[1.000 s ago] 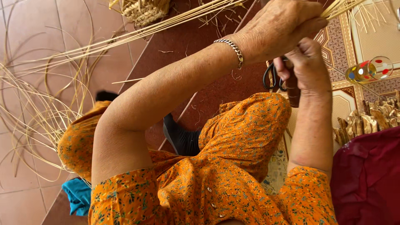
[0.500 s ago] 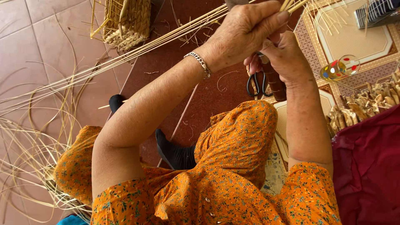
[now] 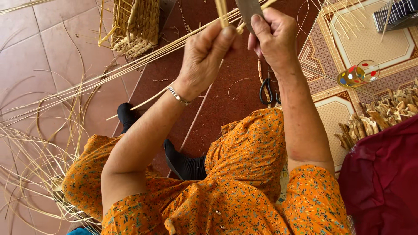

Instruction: The person sits on the floor and uses a knife to split long bamboo strips into thinner strands. They repeatedly pull the strips through the blade, separate the resulting strands, and trim them with scissors.

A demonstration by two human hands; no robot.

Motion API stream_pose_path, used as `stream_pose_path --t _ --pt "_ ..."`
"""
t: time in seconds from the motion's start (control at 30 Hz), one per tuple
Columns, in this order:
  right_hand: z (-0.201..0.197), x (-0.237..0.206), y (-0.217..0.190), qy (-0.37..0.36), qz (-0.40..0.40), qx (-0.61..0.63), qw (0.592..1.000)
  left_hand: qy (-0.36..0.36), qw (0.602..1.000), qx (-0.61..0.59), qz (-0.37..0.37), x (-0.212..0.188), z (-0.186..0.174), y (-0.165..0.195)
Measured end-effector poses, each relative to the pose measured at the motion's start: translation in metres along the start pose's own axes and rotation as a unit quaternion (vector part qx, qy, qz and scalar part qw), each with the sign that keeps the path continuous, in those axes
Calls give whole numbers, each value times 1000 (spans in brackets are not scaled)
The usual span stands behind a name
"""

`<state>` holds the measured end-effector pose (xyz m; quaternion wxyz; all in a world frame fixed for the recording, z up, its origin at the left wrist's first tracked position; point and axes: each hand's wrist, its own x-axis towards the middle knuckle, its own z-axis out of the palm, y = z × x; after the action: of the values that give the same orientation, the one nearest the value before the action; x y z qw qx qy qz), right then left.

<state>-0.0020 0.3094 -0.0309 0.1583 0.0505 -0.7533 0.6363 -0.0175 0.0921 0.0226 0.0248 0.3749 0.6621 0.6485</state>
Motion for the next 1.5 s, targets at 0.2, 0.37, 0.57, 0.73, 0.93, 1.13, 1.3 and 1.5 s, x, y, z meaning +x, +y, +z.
stream_pose_path --t 0.2,0.37,0.57,0.73,0.93,1.13,1.3,1.5 --pt "8 18 13 -8 8 23 1000 28 995 -92 -34 -40 -35 24" --pt "19 32 25 10 -2 63 998 49 997 -51 -29 -77 -68 51" --pt "-7 5 6 71 17 50 996 126 982 -132 -40 -93 -98 72" --pt "3 -58 2 146 -82 101 981 157 962 -223 -27 -47 -110 35" --pt "36 -50 58 200 309 86 926 131 960 -245 -26 -26 -95 22" --pt "57 -48 95 195 381 -151 891 106 979 -173 -35 -23 -82 28" --pt "43 -53 94 131 279 -384 870 109 972 -196 -62 -32 -78 27" --pt "52 -38 34 72 28 187 979 118 953 -275 -53 -26 -61 22"
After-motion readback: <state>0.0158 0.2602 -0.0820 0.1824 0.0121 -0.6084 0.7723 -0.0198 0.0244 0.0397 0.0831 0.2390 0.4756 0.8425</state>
